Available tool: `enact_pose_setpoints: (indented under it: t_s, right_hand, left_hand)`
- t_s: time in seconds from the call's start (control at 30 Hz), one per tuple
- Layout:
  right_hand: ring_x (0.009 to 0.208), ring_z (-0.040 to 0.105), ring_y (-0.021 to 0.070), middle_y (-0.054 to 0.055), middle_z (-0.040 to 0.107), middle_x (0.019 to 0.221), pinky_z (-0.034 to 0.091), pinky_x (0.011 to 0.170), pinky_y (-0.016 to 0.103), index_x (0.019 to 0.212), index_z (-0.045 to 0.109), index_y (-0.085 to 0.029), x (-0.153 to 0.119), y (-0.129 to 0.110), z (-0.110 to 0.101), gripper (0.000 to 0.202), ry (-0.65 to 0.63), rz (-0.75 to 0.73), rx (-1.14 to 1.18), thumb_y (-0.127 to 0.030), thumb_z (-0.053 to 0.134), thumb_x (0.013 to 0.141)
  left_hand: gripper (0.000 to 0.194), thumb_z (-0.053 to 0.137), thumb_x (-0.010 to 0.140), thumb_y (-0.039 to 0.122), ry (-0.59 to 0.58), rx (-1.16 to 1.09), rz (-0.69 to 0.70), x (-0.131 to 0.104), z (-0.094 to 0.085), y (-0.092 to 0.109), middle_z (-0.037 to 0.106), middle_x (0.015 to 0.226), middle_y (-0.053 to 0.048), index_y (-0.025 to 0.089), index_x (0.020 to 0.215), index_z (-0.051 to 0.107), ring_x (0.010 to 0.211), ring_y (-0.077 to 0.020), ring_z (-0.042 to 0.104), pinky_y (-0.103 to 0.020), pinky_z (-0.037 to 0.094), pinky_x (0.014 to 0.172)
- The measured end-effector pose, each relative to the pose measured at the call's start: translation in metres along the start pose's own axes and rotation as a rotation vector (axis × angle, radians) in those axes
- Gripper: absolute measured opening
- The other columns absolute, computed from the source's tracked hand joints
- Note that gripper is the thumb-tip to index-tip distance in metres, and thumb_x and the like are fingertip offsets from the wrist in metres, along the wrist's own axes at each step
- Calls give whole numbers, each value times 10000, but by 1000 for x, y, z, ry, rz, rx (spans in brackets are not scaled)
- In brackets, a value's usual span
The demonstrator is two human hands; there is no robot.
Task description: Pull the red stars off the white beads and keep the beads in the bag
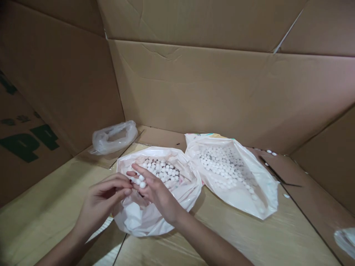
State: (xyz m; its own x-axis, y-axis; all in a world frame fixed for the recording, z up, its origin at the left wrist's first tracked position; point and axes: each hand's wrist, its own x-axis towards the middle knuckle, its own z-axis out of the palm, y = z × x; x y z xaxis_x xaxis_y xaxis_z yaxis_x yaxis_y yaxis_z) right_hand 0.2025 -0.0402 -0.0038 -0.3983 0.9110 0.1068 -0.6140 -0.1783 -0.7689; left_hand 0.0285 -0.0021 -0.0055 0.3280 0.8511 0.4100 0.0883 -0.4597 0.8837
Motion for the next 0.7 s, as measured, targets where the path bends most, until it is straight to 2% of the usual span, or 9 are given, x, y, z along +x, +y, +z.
enact_pose_setpoints:
  t_s: [0.03,0.1,0.23,0.33,0.5,0.7]
  right_hand:
    - [1386,400,254,71,466,1462,241,1147,421,1347,551,-284,0,0,0,636,-3,-5,0,-623,613,811]
    - [1409,362,241,53,449,1480,239,1151,422,1344,557,-306,0,1,1,591,-21,-22,-8,-615,586,840]
    - [1418,342,246,34,400,1517,240,1153,436,1362,551,-310,0,2,1,564,-51,-55,-47,-596,541,876]
    - [1361,421,278,50,397,1517,261,1131,480,1387,530,-303,-1,3,1,586,-41,-42,-80,-597,525,880]
    - [1367,406,274,43,378,1529,285,1115,470,1412,503,-309,-4,5,1,545,-82,-66,-107,-540,491,919]
    - [1399,361,279,23,372,1533,263,1131,455,1414,502,-321,-4,3,3,539,-94,-71,-112,-541,492,922]
  left_hand:
    - [45,732,756,208,22,48,62,0,-1,-2,651,851,-39,239,744,762,879,-109,637,-159,502,797]
    - [27,740,757,235,56,89,101,1,-1,-5,608,1019,-51,245,739,758,1038,-126,594,-183,459,922]
    - [91,741,761,288,8,-35,-5,3,0,-6,568,1278,-81,213,709,739,1187,-197,552,-269,438,995]
    - [104,729,773,284,-26,-58,-67,2,2,-4,581,1293,-95,201,710,730,1204,-220,551,-303,432,1002]
    - [63,730,774,238,-34,-67,-66,0,3,-6,602,1242,-85,196,730,711,1237,-198,534,-229,439,960]
    - [126,749,746,177,1,-270,-103,1,8,-4,576,1206,-41,179,781,628,1014,-112,626,-128,489,758]
